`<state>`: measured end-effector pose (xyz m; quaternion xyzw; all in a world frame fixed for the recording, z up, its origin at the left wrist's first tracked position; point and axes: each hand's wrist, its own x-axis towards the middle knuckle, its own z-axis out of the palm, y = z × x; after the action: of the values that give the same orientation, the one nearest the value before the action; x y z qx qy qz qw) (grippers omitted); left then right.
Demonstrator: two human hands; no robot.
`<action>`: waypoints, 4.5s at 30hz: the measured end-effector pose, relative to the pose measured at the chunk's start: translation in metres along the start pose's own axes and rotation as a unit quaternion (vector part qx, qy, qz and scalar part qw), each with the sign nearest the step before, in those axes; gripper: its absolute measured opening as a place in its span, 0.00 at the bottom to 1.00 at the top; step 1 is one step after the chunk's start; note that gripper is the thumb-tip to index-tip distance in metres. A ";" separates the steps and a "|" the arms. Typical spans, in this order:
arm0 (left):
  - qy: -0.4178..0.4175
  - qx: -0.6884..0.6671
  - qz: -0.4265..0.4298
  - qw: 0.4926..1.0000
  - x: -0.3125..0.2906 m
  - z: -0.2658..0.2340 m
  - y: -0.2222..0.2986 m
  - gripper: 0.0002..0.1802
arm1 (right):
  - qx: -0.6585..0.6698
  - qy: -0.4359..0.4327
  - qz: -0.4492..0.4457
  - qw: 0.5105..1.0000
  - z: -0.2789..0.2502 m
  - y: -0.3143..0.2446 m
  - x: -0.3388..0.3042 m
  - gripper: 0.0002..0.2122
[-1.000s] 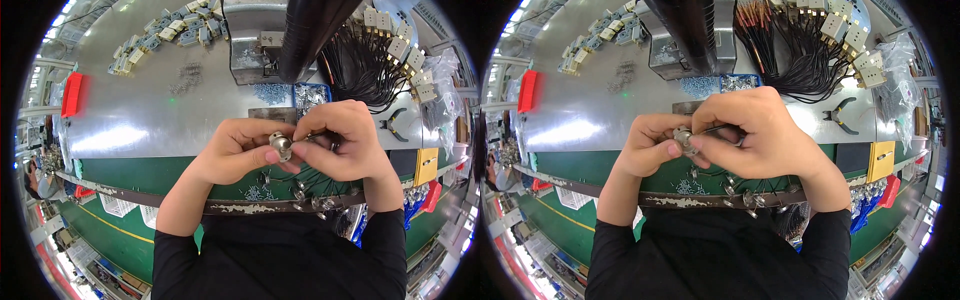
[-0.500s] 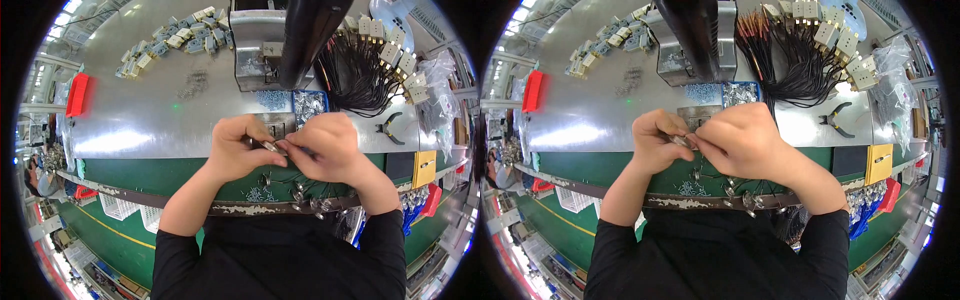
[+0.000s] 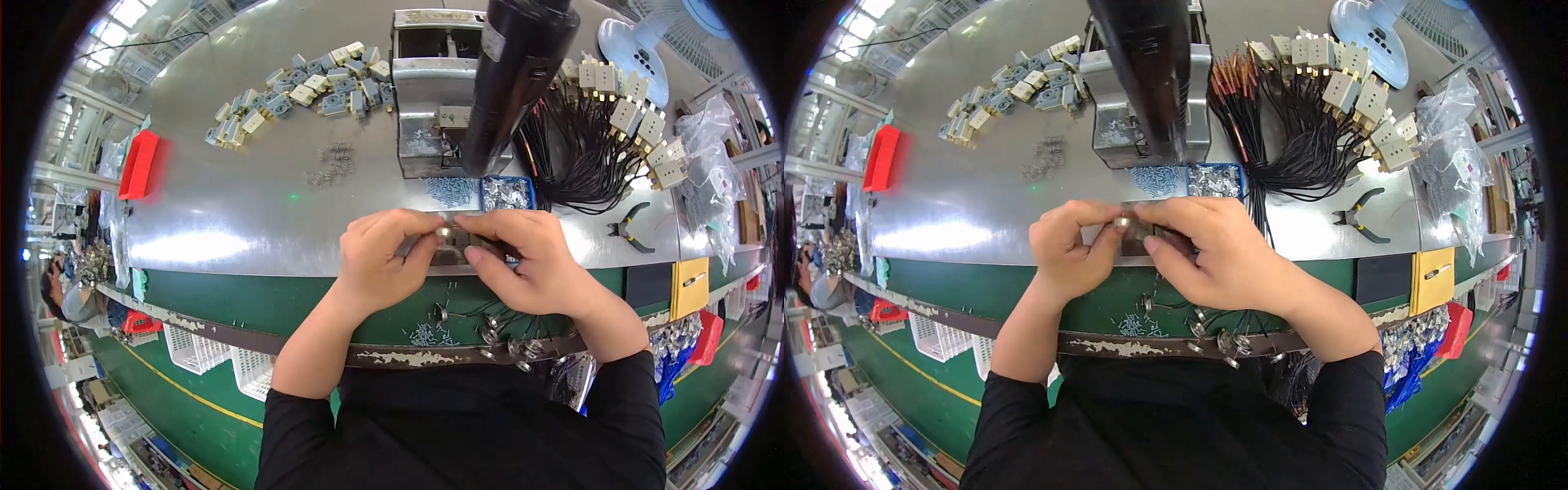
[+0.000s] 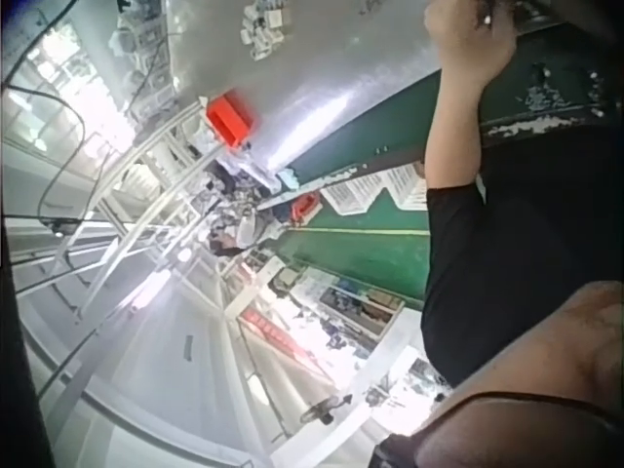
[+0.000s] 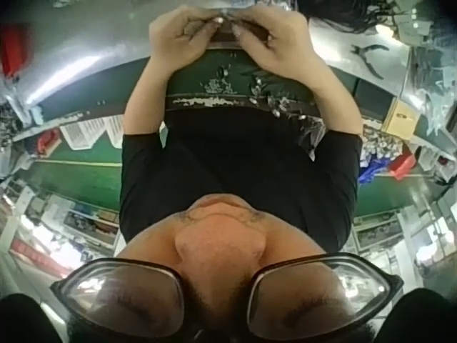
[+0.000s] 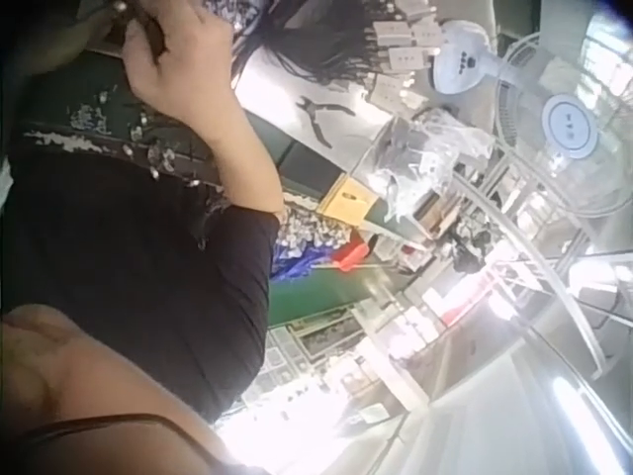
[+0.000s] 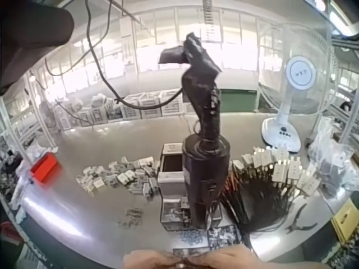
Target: Assemble small components by attaching wires and using an electric screwdriver at a factory workstation.
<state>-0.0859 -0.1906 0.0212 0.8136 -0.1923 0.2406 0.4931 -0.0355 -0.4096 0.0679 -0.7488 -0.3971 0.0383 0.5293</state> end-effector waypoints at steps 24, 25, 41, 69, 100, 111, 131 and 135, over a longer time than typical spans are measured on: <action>-0.170 -0.658 -0.360 0.640 -0.007 -0.004 -0.004 0.17 | 0.037 -0.107 -0.029 0.993 -0.024 0.010 0.008 0.20; -0.158 -0.587 -0.361 0.707 -0.003 -0.005 0.000 0.13 | 0.035 -0.106 -0.029 0.993 -0.021 0.011 0.007 0.20; -0.203 -0.386 -0.316 0.842 0.005 -0.001 0.013 0.16 | 0.043 -0.083 -0.023 0.995 -0.012 0.020 0.007 0.20; 0.054 0.439 -0.172 0.880 0.044 -0.138 -0.077 0.21 | -0.257 -0.220 0.108 0.935 -0.058 0.011 0.005 0.16; 0.138 -0.472 -0.394 0.777 -0.015 -0.095 -0.038 0.23 | -0.138 -0.210 0.097 0.963 -0.056 0.030 0.014 0.06; 0.005 -0.128 -0.125 0.984 -0.014 -0.035 0.026 0.29 | -0.115 -0.152 0.060 0.980 -0.060 0.031 0.013 0.08; -0.072 0.001 0.005 0.997 -0.010 0.011 -0.028 0.15 | -0.077 -0.082 0.053 0.992 -0.071 0.022 0.013 0.03; -0.101 0.073 0.049 0.991 -0.004 0.005 -0.023 0.13 | -0.060 -0.071 0.045 0.995 -0.069 0.016 0.015 0.04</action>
<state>-0.0752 -0.1846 0.0004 0.8570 -0.2629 0.1944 0.3984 0.0164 -0.4545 0.0905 -0.7918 -0.4007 0.0915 0.4518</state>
